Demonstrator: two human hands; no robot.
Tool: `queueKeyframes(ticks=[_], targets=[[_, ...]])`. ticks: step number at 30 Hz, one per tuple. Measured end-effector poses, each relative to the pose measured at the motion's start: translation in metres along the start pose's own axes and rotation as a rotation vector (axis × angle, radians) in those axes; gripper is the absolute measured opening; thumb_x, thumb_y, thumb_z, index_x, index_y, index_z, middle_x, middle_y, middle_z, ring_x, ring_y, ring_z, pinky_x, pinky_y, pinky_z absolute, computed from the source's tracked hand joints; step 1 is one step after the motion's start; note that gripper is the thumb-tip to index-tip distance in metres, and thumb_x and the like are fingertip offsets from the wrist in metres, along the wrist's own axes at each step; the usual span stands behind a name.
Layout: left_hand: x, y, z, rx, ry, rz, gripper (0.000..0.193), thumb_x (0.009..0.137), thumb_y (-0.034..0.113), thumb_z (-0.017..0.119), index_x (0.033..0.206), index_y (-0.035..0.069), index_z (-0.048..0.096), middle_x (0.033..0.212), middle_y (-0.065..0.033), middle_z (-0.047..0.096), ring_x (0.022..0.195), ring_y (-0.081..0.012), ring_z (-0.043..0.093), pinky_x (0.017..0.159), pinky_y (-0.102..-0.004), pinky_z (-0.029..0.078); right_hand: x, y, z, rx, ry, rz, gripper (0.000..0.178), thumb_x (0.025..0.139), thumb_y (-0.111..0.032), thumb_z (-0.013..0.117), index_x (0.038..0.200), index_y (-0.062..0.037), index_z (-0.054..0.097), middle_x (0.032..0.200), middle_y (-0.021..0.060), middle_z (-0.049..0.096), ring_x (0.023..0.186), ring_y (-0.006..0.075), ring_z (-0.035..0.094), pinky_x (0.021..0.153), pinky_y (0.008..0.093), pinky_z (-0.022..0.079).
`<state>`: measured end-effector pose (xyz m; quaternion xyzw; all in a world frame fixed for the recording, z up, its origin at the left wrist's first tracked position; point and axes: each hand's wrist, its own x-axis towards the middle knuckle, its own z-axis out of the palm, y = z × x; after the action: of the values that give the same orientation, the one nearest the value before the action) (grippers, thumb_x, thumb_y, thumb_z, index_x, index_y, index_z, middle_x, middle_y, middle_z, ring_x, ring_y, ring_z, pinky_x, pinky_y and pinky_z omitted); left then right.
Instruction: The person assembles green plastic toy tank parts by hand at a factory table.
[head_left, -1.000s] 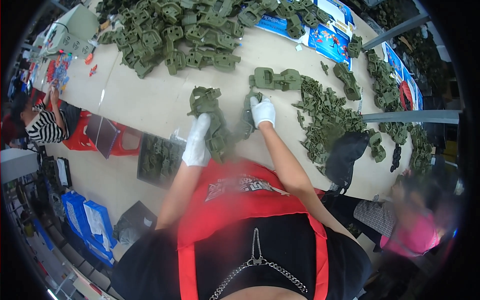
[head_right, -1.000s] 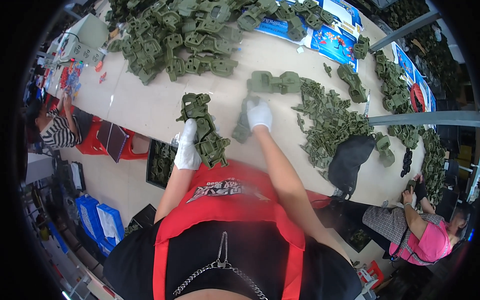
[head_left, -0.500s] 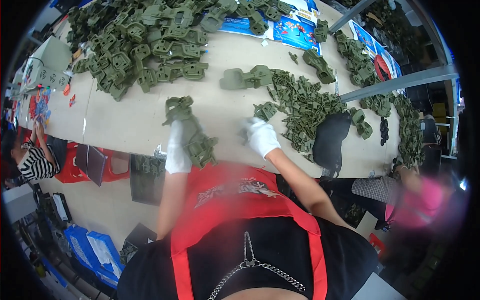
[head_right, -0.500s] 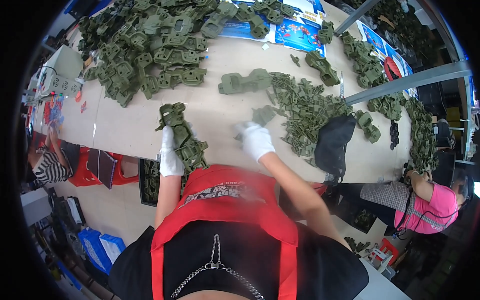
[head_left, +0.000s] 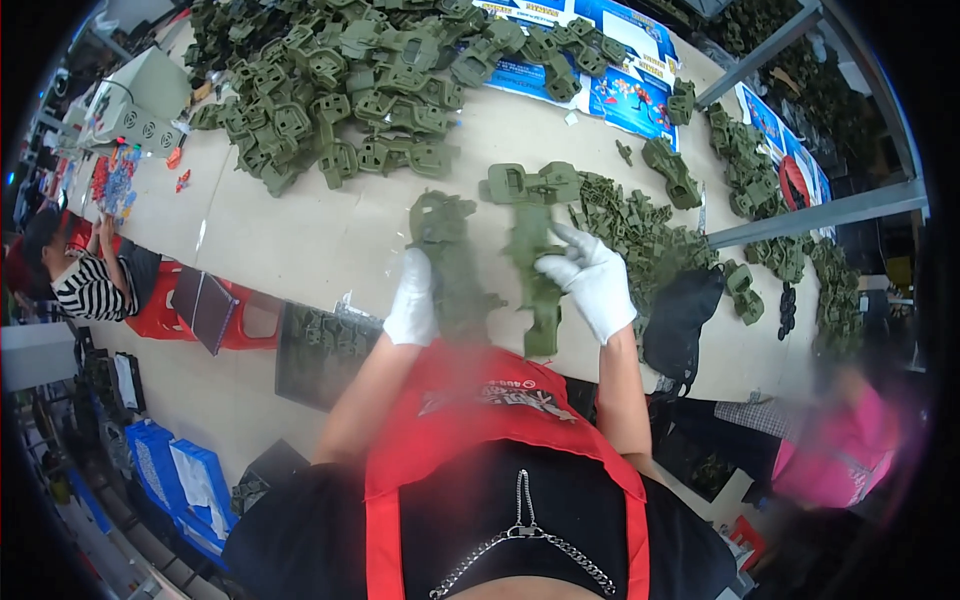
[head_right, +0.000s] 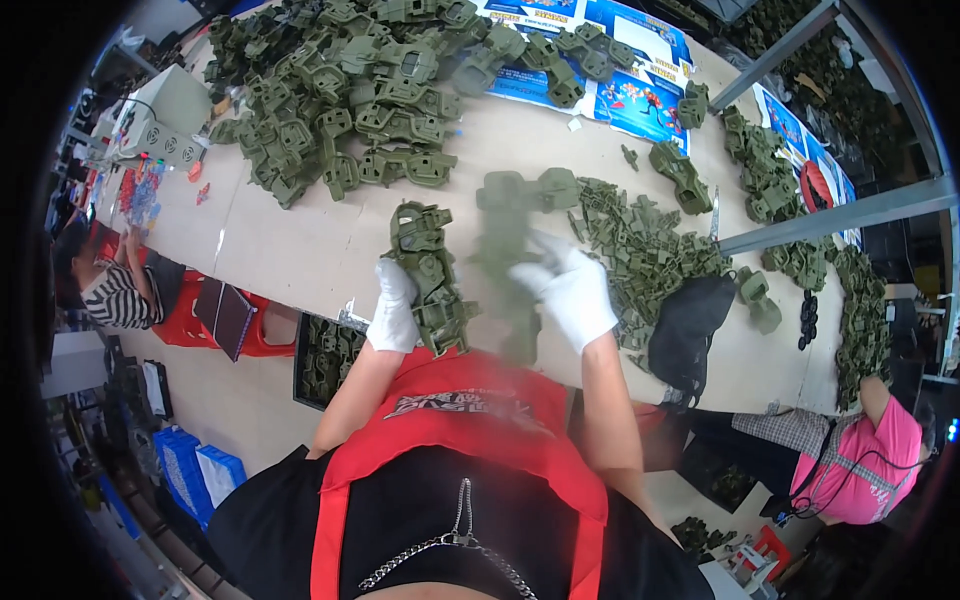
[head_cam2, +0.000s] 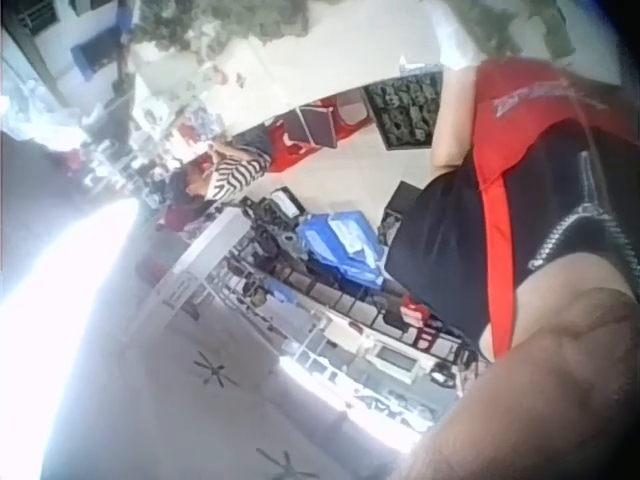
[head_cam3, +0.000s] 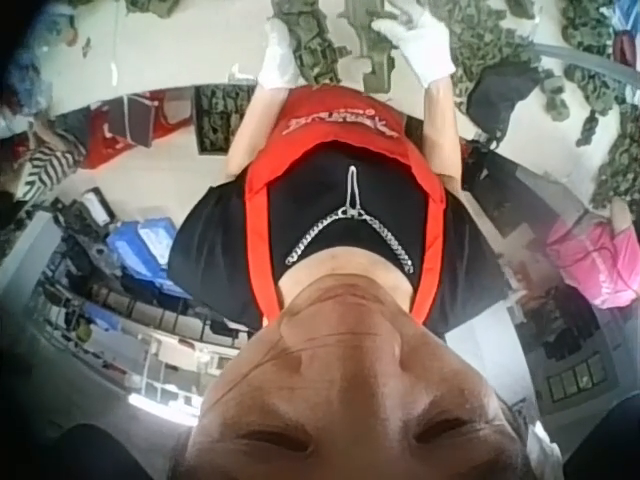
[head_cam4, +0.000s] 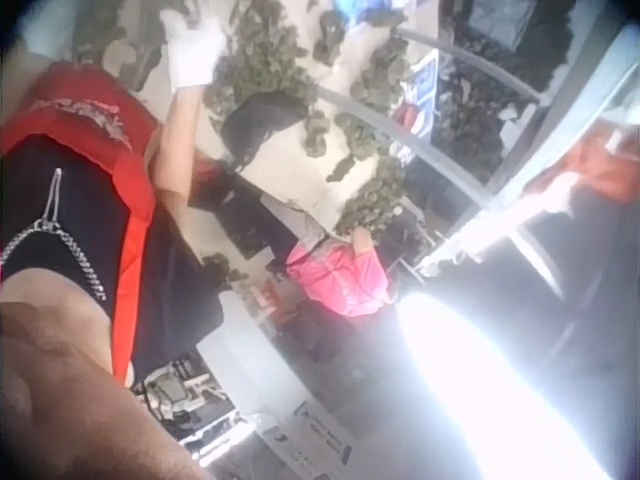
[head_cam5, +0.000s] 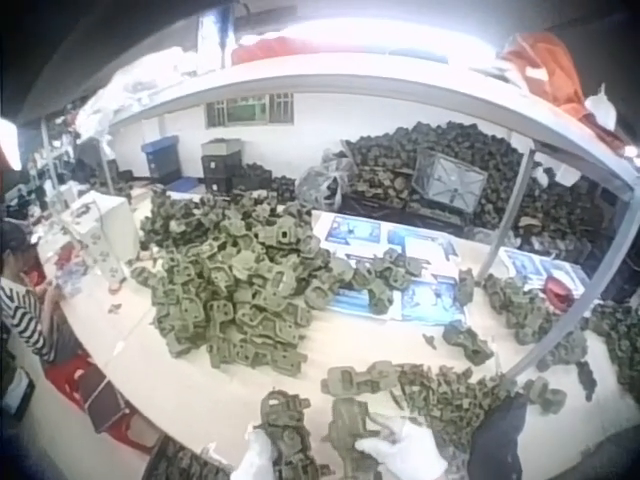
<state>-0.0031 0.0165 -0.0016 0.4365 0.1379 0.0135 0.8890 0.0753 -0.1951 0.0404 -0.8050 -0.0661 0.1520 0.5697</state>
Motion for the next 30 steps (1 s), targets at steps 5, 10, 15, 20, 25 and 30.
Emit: queueKeyframes(ticks=[5, 10, 15, 20, 25, 30], targets=[[-0.004, 0.012, 0.025, -0.026, -0.147, -0.03, 0.093, 0.073, 0.076, 0.057, 0.133, 0.006, 0.046, 0.102, -0.0009, 0.058, 0.083, -0.008, 0.055, 0.068, -0.0233, 0.047, -0.014, -0.07, 0.023, -0.411, 0.104, -0.334, 0.029, 0.077, -0.015, 0.074, 0.104, -0.0114, 0.066, 0.08, 0.0088, 0.065, 0.066, 0.02, 0.065, 0.063, 0.0312, 0.052], [-0.017, 0.026, 0.054, -0.135, -0.152, 0.037, 0.094, 0.068, 0.064, 0.073, 0.133, 0.003, 0.045, 0.112, -0.0014, 0.058, 0.097, -0.0111, 0.057, 0.078, -0.0237, 0.048, -0.019, -0.08, 0.026, -0.52, 0.117, -0.561, 0.028, 0.074, -0.015, 0.075, 0.1, -0.0123, 0.066, 0.082, 0.0079, 0.064, 0.068, 0.0275, 0.063, 0.062, 0.0353, 0.052], [-0.017, 0.014, 0.055, -0.087, -0.131, 0.098, 0.066, 0.079, 0.038, 0.073, 0.128, 0.001, 0.05, 0.109, -0.0041, 0.06, 0.098, -0.0135, 0.059, 0.081, -0.0281, 0.049, -0.021, -0.079, 0.031, -0.503, 0.145, -0.546, 0.026, 0.074, -0.015, 0.073, 0.099, -0.0124, 0.066, 0.083, 0.0078, 0.064, 0.068, 0.0275, 0.063, 0.062, 0.0351, 0.052], [0.002, 0.024, 0.06, 0.004, -0.131, 0.077, 0.05, 0.079, 0.016, 0.067, 0.126, 0.006, 0.05, 0.114, -0.0053, 0.058, 0.101, -0.0161, 0.059, 0.086, -0.0298, 0.05, 0.003, -0.079, 0.032, -0.484, 0.146, -0.559, 0.026, 0.075, -0.018, 0.072, 0.1, -0.0126, 0.07, 0.087, 0.0097, 0.066, 0.069, 0.0261, 0.064, 0.065, 0.0361, 0.052], [0.008, 0.023, 0.049, -0.161, -0.187, 0.086, 0.051, 0.084, 0.025, 0.064, 0.127, 0.003, 0.047, 0.113, -0.0108, 0.059, 0.099, -0.0224, 0.061, 0.083, -0.0382, 0.054, 0.014, -0.085, 0.009, 0.038, -0.224, -0.108, 0.049, 0.076, -0.036, 0.074, 0.113, -0.0045, 0.066, 0.097, 0.014, 0.067, 0.085, 0.0192, 0.066, 0.074, 0.0307, 0.052], [0.013, 0.025, 0.033, -0.126, -0.096, 0.222, 0.048, 0.086, 0.026, 0.062, 0.125, 0.003, 0.048, 0.107, -0.009, 0.06, 0.096, -0.024, 0.06, 0.085, -0.0408, 0.052, -0.046, -0.078, 0.002, -0.27, -0.164, -0.16, 0.077, 0.07, -0.049, 0.076, 0.127, -0.0018, 0.055, 0.102, 0.0187, 0.065, 0.091, 0.0259, 0.066, 0.081, 0.0346, 0.052]])
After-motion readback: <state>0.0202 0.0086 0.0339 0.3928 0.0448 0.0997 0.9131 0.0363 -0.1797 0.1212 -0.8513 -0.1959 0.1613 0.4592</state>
